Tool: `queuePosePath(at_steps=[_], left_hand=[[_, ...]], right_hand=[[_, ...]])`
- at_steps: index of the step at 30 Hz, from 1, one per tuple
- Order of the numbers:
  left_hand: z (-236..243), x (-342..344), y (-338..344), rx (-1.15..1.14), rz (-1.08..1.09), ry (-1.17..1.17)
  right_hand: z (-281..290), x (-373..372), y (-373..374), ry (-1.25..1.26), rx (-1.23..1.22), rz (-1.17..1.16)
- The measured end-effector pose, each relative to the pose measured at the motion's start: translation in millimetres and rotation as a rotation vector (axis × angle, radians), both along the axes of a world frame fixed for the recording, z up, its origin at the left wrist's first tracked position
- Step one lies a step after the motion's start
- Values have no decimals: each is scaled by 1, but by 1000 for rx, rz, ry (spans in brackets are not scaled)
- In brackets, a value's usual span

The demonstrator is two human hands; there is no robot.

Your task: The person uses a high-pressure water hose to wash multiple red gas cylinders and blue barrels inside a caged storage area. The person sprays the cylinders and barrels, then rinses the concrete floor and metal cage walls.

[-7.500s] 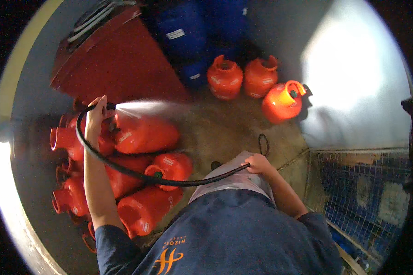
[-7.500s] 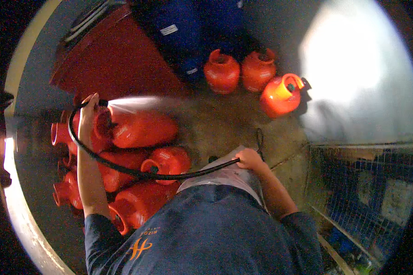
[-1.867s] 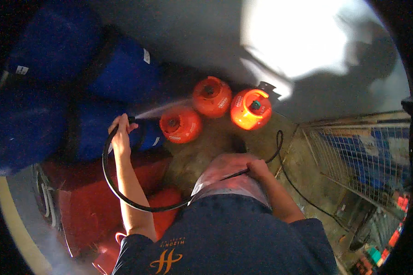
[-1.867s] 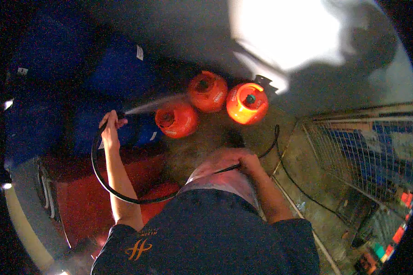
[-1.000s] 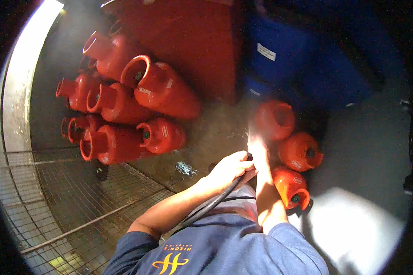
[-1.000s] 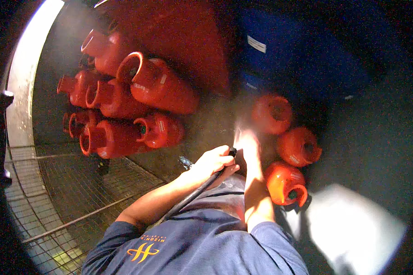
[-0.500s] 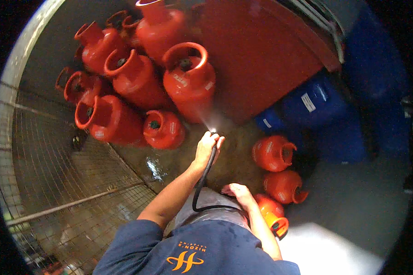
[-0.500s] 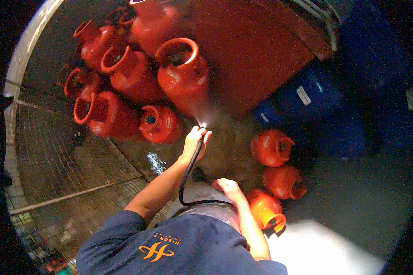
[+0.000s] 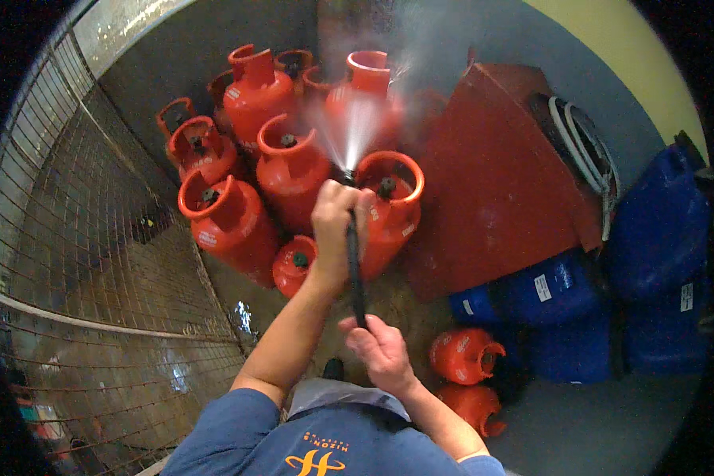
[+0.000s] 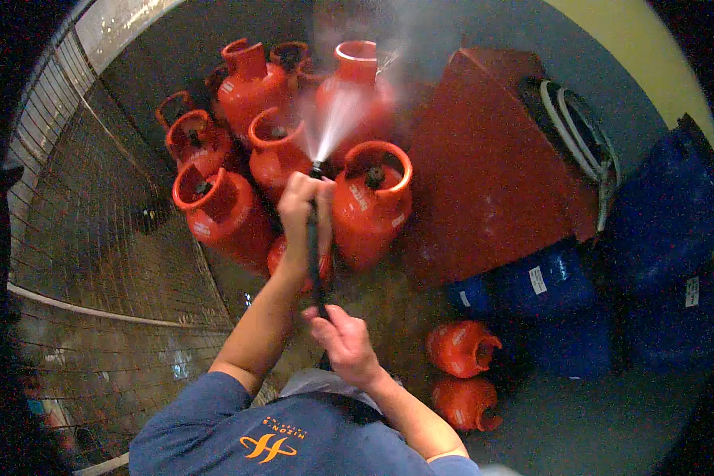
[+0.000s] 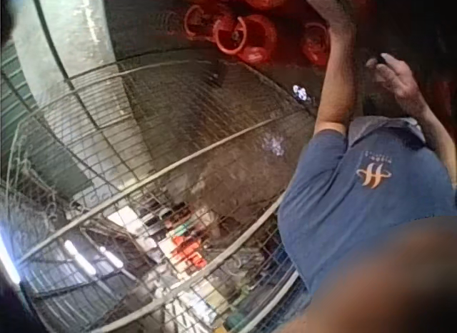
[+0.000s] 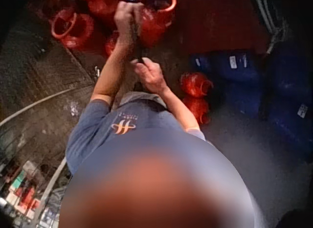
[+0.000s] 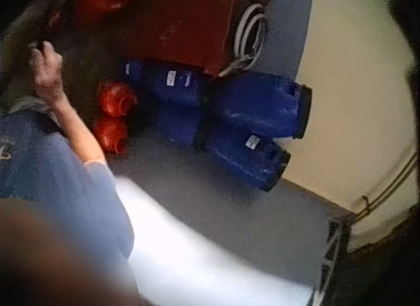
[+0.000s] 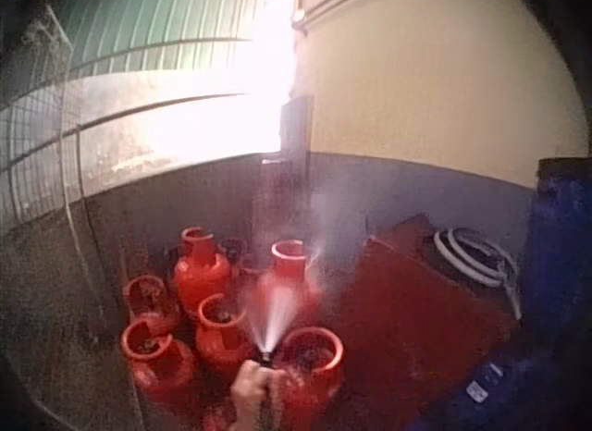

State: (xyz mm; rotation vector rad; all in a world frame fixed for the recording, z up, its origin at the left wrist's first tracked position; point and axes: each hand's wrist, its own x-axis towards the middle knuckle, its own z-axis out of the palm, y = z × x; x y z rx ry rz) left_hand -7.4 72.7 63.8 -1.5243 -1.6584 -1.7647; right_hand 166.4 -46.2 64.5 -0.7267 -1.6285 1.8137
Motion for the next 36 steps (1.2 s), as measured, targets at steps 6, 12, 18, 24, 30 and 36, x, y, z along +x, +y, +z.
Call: queuePosePath(at_steps=[6, 12, 18, 24, 30, 36], left_hand=[[101, -66, 28, 123, 52, -17], [158, -53, 21, -137, 124, -9], [151, -35, -9, -421, 62, 65], [185, -64, -25, -264, 303, 146], [179, -86, 0, -216, 130, -65], [137, -87, 21, -450, -198, -373]], right_hand=[[68, -65, 36, 158, 399, 21], [121, -61, 49, 355, 73, 199], [125, -21, 61, 386, 2, 410], [109, -25, 96, 467, 497, 393], [41, -75, 194, 365, 636, 262], [-83, -143, 348, 188, -137, -171]])
